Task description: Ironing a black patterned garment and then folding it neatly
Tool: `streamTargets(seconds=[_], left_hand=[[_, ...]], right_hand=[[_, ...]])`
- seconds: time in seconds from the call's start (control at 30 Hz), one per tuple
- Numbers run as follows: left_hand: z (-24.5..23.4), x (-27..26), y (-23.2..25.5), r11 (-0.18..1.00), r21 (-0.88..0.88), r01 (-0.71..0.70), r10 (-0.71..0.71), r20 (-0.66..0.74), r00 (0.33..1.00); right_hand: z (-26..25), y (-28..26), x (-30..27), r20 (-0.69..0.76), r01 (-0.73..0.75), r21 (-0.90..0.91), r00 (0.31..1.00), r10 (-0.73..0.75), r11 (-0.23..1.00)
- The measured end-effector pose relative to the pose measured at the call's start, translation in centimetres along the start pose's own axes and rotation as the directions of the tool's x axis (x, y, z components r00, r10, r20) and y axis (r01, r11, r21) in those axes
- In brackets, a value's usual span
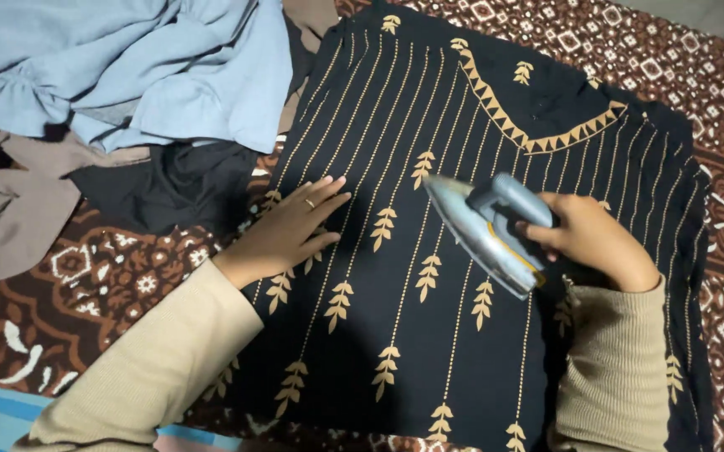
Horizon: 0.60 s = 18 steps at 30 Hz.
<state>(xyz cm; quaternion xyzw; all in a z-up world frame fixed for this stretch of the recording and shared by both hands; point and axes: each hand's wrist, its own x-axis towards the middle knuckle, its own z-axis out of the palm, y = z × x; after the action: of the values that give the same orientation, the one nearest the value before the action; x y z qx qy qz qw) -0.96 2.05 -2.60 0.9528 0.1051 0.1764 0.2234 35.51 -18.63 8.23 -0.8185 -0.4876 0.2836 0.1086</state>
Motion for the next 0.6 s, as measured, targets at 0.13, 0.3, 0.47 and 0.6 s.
streamTargets(seconds=[0.13, 0.3, 0.47, 0.6], left_hand=[[-0.6, 0.2, 0.5, 1.000, -0.023, 0.011, -0.010, 0.027, 1.000], [0.4, 0.2, -0.4, 0.999, 0.032, -0.025, 0.025, 0.013, 1.000], [-0.4, 0.5, 0.3, 1.000, 0.006, -0.011, 0.011, 0.029, 1.000], [-0.4, 0.3, 0.5, 1.000, 0.029, 0.005, -0.006, 0.049, 0.999]], right_hand=[[-0.5, 6.5, 2.5, -0.142, 0.054, -0.040, 0.988, -0.059, 0.998], [-2.5, 14.8, 4.0, -0.241, -0.110, 0.174, 0.959, 0.151, 0.978], [-4.2, 17.3, 2.9, 0.090, -0.103, 0.218, 0.992, 0.085, 0.970], [-3.8, 15.1, 1.7, 0.321, -0.125, 0.103, 0.943, 0.086, 0.987]])
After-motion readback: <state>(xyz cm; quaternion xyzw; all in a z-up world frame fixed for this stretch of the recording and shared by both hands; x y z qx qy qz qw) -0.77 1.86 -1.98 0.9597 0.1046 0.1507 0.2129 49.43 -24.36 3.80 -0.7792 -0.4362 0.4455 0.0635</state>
